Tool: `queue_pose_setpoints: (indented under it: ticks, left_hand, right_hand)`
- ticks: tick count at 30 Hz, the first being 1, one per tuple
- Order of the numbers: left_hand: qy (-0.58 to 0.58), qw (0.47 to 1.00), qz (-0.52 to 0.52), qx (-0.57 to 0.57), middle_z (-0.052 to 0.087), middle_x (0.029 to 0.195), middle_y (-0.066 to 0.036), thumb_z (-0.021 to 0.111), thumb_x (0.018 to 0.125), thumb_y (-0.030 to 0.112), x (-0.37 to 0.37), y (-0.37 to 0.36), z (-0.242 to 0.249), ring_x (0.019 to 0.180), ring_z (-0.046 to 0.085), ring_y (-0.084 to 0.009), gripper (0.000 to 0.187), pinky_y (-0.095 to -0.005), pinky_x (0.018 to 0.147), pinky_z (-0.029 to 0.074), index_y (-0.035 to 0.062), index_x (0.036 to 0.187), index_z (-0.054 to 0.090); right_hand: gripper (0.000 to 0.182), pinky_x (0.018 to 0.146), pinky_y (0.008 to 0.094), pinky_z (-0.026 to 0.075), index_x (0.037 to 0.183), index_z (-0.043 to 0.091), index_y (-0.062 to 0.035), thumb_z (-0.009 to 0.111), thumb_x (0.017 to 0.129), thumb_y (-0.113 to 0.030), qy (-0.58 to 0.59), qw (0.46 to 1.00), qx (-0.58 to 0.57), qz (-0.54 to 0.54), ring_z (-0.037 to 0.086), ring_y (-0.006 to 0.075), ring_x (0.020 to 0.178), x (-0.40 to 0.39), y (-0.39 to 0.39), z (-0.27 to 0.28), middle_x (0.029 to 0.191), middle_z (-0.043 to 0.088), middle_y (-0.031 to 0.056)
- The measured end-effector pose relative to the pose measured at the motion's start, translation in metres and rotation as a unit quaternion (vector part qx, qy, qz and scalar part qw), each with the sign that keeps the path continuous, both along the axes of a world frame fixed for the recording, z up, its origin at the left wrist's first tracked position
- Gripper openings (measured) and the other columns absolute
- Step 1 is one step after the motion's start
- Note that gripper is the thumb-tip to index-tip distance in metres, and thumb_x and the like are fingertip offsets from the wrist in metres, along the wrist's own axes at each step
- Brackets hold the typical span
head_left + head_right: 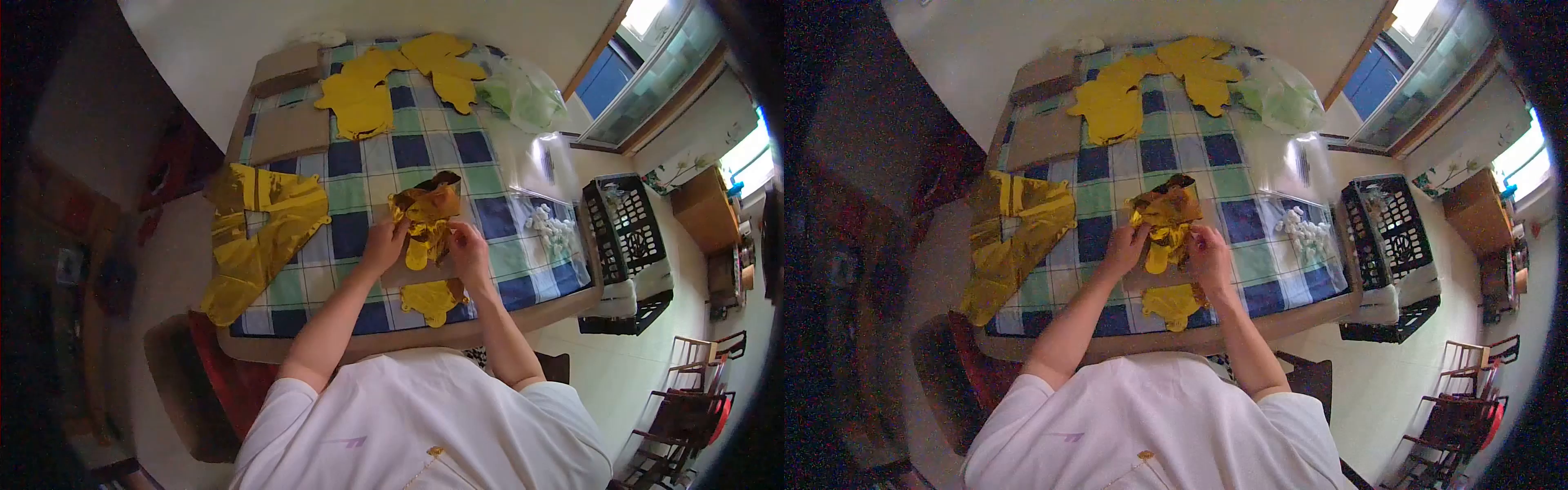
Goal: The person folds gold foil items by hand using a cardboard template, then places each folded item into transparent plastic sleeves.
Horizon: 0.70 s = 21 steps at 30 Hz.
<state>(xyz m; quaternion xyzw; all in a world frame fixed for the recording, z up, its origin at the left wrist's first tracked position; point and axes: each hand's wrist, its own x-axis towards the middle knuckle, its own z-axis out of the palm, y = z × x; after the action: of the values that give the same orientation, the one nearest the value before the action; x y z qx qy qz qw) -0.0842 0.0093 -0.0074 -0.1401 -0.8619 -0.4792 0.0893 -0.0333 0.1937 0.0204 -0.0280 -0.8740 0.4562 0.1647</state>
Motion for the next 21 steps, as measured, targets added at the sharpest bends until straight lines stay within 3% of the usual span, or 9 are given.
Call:
queue_pose_setpoints:
  ticks: [7,10,13,16,19,21]
  left_hand:
    - [-0.002,1.000,-0.011,0.019,0.043,0.050,-0.019,0.055,0.092,0.028,-0.003,0.001,-0.004,0.041,0.043,-0.0341,0.047,-0.0439,0.044,0.029,-0.0046,0.059,0.046]
    - [0.024,0.998,-0.006,0.058,0.046,0.055,-0.021,0.056,0.092,0.026,0.000,0.004,0.001,0.047,0.048,-0.0366,0.042,-0.0444,0.046,0.032,-0.0057,0.064,0.049]
    - [-0.045,0.999,-0.014,0.010,0.049,0.060,-0.022,0.055,0.091,0.023,-0.001,0.000,0.002,0.054,0.052,-0.0388,0.038,-0.0449,0.048,0.035,-0.0066,0.068,0.052]
    - [-0.012,1.000,-0.011,0.007,0.051,0.061,-0.022,0.056,0.090,0.022,0.001,0.000,0.004,0.055,0.053,-0.0387,0.034,-0.0449,0.049,0.037,-0.0058,0.070,0.054]
    - [-0.016,0.999,-0.027,-0.021,0.049,0.056,-0.017,0.055,0.091,0.027,-0.002,-0.003,-0.005,0.047,0.046,-0.0256,0.036,-0.0399,0.046,0.034,-0.0040,0.073,0.053]
    - [-0.017,1.000,-0.020,-0.012,0.054,0.062,-0.019,0.056,0.089,0.023,-0.003,-0.001,-0.007,0.054,0.054,-0.0337,0.030,-0.0433,0.050,0.039,-0.0031,0.074,0.056]
  right_hand:
    - [0.022,0.072,0.0382,0.046,0.097,0.063,-0.0061,0.059,0.076,-0.004,-0.011,0.995,0.070,0.070,0.056,0.0299,0.088,-0.002,-0.004,-0.013,0.086,0.054,0.0125]
    - [0.028,0.081,0.0389,0.046,0.099,0.064,-0.0046,0.061,0.072,-0.004,-0.008,0.974,0.199,0.111,0.054,0.0332,0.094,0.001,-0.004,-0.004,0.097,0.058,0.0125]
    - [0.033,0.084,0.0413,0.045,0.101,0.063,-0.0061,0.061,0.068,-0.004,0.071,0.970,0.206,0.110,0.052,0.0332,0.101,0.008,-0.008,-0.005,0.107,0.057,0.0120]
    - [0.026,0.091,0.0417,0.043,0.098,0.062,-0.0052,0.060,0.072,-0.005,0.039,0.968,0.192,0.154,0.050,0.0333,0.107,0.016,-0.007,-0.007,0.114,0.055,0.0136]
    - [0.033,0.097,0.0413,0.040,0.107,0.059,-0.0026,0.059,0.074,-0.006,0.048,0.947,0.235,0.213,0.047,0.0341,0.116,0.031,-0.006,0.005,0.118,0.054,0.0149]
    - [0.037,0.100,0.0410,0.038,0.112,0.056,-0.0008,0.059,0.076,-0.007,0.063,0.942,0.240,0.225,0.046,0.0337,0.118,0.038,-0.004,-0.002,0.122,0.053,0.0157]
